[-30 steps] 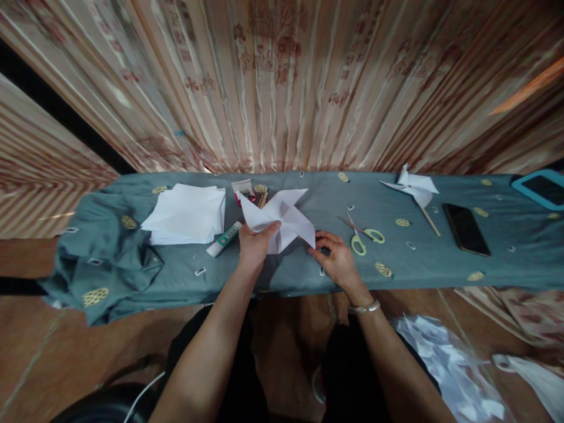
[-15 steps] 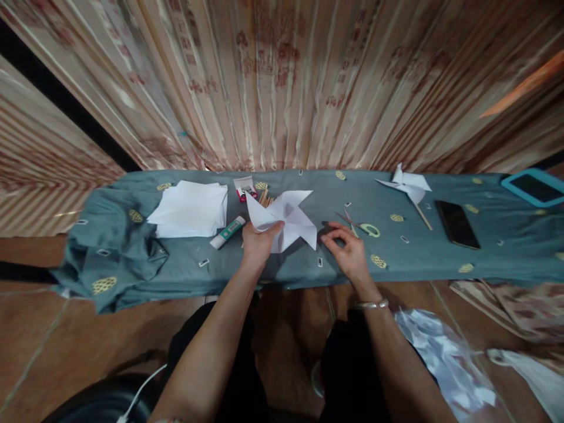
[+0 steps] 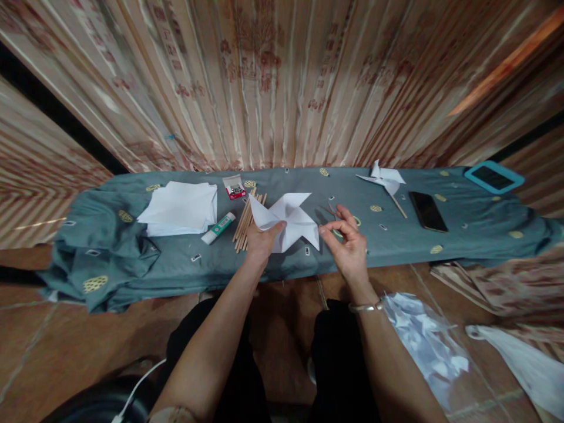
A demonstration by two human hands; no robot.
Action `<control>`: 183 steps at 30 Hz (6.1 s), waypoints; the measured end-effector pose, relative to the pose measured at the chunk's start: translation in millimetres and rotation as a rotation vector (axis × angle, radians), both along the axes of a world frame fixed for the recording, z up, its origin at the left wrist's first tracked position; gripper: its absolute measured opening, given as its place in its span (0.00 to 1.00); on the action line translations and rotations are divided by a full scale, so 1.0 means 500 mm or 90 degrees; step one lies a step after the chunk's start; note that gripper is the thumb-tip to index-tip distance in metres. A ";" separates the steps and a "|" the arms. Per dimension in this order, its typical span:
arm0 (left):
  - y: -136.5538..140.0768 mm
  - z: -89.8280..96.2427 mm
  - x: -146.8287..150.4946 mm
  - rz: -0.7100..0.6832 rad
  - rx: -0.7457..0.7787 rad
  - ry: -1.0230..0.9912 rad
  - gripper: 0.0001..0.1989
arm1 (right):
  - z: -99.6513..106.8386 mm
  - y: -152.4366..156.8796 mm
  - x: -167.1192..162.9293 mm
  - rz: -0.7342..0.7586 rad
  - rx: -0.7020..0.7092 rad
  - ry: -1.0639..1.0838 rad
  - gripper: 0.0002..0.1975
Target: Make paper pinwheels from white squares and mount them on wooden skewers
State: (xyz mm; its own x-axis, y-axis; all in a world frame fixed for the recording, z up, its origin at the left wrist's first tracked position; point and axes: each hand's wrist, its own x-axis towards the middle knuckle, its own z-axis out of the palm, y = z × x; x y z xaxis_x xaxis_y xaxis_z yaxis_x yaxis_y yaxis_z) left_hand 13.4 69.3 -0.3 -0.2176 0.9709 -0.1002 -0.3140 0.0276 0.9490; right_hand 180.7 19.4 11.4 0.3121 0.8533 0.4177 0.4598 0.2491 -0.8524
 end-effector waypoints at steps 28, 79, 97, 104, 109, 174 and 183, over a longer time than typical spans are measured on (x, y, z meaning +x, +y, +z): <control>-0.025 0.005 0.027 -0.125 0.057 0.122 0.15 | 0.019 -0.024 -0.045 0.068 0.073 -0.354 0.06; -0.045 0.001 0.018 -0.220 0.114 0.232 0.18 | 0.007 -0.019 -0.027 0.118 -0.011 -0.220 0.06; -0.043 -0.012 0.008 -0.224 0.124 0.199 0.16 | 0.003 -0.012 -0.019 0.135 -0.058 -0.093 0.10; -0.044 -0.007 0.005 -0.217 0.119 0.212 0.14 | -0.003 -0.009 -0.024 0.120 -0.042 -0.081 0.09; -0.045 -0.002 0.003 -0.220 0.096 0.196 0.14 | 0.000 -0.010 -0.030 0.090 -0.046 -0.066 0.09; -0.047 0.004 -0.019 -0.202 0.092 0.131 0.08 | -0.011 0.001 -0.064 0.121 -0.241 0.287 0.15; -0.051 0.026 -0.015 -0.177 0.051 0.087 0.05 | 0.000 0.003 -0.064 0.125 -0.291 0.393 0.17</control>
